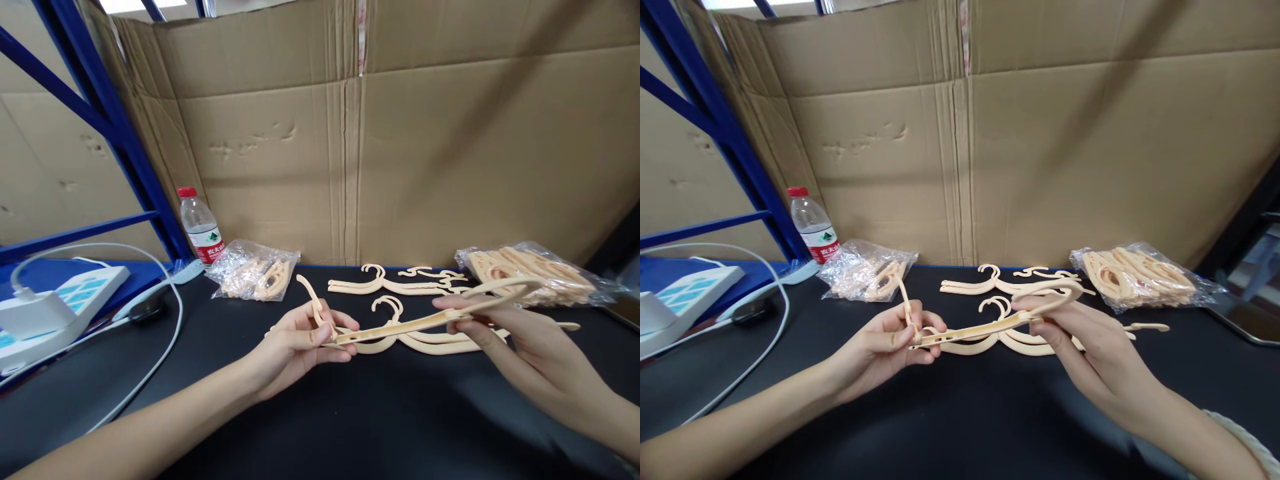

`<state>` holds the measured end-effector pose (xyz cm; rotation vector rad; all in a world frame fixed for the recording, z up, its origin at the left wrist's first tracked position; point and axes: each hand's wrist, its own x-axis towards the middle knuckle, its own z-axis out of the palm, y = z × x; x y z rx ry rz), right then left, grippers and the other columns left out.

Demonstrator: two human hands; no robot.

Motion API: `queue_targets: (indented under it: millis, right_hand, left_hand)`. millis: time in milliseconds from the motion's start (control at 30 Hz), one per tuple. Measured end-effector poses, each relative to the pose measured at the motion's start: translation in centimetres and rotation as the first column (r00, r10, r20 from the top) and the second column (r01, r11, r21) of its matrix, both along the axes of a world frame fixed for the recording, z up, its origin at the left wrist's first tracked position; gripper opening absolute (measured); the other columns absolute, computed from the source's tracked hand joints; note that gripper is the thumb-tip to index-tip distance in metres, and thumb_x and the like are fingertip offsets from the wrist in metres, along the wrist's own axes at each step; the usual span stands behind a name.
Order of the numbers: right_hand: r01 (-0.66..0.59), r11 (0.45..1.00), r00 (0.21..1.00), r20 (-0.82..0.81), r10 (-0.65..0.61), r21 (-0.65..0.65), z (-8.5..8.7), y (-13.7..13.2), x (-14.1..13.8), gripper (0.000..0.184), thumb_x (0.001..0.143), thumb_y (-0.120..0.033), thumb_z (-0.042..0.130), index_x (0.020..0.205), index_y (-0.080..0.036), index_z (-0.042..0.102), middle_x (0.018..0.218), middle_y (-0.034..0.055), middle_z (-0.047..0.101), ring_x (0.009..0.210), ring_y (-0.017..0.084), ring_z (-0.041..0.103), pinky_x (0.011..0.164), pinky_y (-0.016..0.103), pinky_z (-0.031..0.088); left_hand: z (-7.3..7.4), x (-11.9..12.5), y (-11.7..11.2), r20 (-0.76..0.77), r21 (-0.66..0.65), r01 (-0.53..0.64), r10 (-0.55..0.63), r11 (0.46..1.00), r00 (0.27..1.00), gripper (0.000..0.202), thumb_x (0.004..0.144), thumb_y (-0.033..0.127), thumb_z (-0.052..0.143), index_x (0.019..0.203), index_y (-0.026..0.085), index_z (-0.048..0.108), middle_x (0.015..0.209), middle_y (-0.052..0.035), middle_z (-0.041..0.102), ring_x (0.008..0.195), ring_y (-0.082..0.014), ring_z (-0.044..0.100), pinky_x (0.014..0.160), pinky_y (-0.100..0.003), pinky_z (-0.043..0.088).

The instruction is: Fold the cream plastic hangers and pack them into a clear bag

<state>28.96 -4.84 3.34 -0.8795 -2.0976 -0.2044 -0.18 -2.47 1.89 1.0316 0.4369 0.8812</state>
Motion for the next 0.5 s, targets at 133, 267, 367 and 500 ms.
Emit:
queue_targets:
  millis: [133, 267, 367, 500]
  right_hand:
    - [-0.03, 0.998, 1.0, 0.005, 0.029, 0.057, 0.3, -0.09, -0.4, 0.018, 0.092, -0.017, 0.047, 0.101, -0.022, 0.062, 0.1, 0.0044, 0.071, 0.093, 0.015, 0.067, 0.081, 0.02, 0.054]
    - [-0.005, 0.996, 1.0, 0.007, 0.004, 0.089, 0.67, -0.3, -0.72, 0.017, 0.09, -0.017, 0.048, 0.096, -0.022, 0.063, 0.091, 0.005, 0.073, 0.085, 0.017, 0.07, 0.073, 0.022, 0.056]
    - [-0.004, 0.997, 1.0, 0.03, 0.002, 0.083, 0.93, -0.56, -0.86, 0.023, 0.089, -0.014, 0.048, 0.105, -0.022, 0.063, 0.092, 0.0058, 0.074, 0.082, 0.019, 0.071, 0.07, 0.024, 0.057]
    - [-0.032, 0.997, 0.999, 0.028, 0.03, 0.075, 0.78, -0.73, -1.03, 0.03, 0.088, -0.012, 0.048, 0.111, -0.024, 0.062, 0.099, 0.0055, 0.073, 0.087, 0.022, 0.07, 0.078, 0.03, 0.058]
  left_hand:
    - [0.17, 0.1, -0.17, -0.011, 0.0, 0.004, -0.004, 1.0, 1.0, 0.009, 0.083, 0.014, 0.064, 0.079, 0.011, 0.057, 0.102, -0.0111, 0.065, 0.082, -0.0186, 0.068, 0.076, -0.028, 0.054]
    - [0.37, 0.16, -0.33, -0.022, -0.003, -0.013, 0.013, 1.0, 1.0, 0.012, 0.08, 0.015, 0.067, 0.076, 0.011, 0.057, 0.098, -0.0102, 0.066, 0.079, -0.0175, 0.067, 0.072, -0.027, 0.054]
    - [0.34, 0.14, -0.31, -0.029, 0.003, -0.026, 0.026, 1.0, 0.999, 0.013, 0.08, 0.016, 0.068, 0.075, 0.012, 0.057, 0.093, -0.0096, 0.067, 0.077, -0.0164, 0.067, 0.071, -0.026, 0.053]
    - [0.13, 0.21, -0.32, -0.04, 0.025, -0.051, 0.052, 0.998, 0.998, 0.019, 0.076, 0.018, 0.073, 0.074, 0.012, 0.056, 0.089, -0.0095, 0.068, 0.072, -0.0141, 0.065, 0.068, -0.024, 0.05]
